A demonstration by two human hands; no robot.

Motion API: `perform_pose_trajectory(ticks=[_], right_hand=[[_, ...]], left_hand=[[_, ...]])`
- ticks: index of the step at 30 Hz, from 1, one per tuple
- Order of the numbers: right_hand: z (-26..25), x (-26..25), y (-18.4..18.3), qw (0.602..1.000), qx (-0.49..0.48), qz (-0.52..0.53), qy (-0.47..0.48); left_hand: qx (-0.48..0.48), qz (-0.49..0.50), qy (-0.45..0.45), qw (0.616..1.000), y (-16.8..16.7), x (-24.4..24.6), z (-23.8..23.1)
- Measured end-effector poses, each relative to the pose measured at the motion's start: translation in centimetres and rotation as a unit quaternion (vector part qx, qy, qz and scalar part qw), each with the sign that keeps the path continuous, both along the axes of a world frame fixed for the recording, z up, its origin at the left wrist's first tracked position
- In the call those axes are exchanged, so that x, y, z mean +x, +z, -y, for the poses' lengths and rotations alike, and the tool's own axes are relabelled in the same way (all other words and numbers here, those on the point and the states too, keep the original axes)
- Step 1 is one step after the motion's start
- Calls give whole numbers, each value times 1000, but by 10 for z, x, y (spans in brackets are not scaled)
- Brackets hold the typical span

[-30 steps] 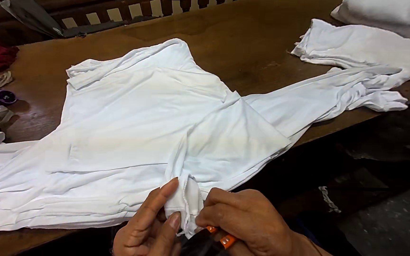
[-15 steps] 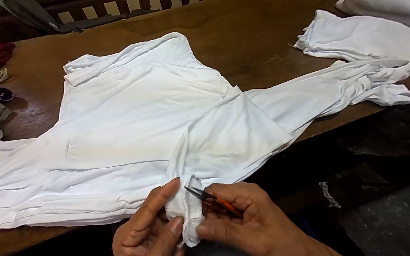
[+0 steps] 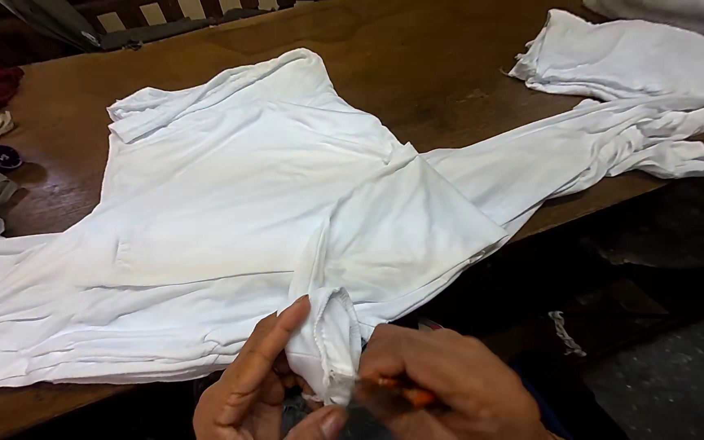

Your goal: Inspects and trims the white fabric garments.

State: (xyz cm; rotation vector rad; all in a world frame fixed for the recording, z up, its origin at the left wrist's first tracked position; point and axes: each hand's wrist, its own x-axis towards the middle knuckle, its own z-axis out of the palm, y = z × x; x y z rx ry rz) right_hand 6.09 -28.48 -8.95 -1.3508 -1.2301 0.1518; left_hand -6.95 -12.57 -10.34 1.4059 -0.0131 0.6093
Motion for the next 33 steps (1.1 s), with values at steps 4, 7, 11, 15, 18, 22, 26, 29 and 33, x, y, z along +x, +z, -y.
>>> perform_pose_trajectory(ticks=[4,7,11,15,18,22,26,29,33], right_hand=[[0,1,1,988,-3,-154,26],[-1,2,-1,998,1,-70,1],[3,9,0,999,-26,15,-39],[12,23,0,974,-74,158,-147],[19,30,-4,950,-90,244,-174],[24,32,-7,929,-100,305,-184],[23,34,-8,952,-93,254,-140],[17,34,-10,995,-54,63,-51],[7,31,-9,997,-46,62,-28]], left_hand=[[-8,-4,18,1000,4,1,0],[-52,-2,46,998,4,3,5],[-119,-20,59,991,10,3,7],[-107,-19,83,991,9,3,3],[-97,-7,75,992,6,2,1],[-104,-14,69,992,9,2,3],[-95,-20,59,994,11,1,1],[-92,-22,34,995,13,-2,-3],[-78,-29,27,996,21,-3,-2]])
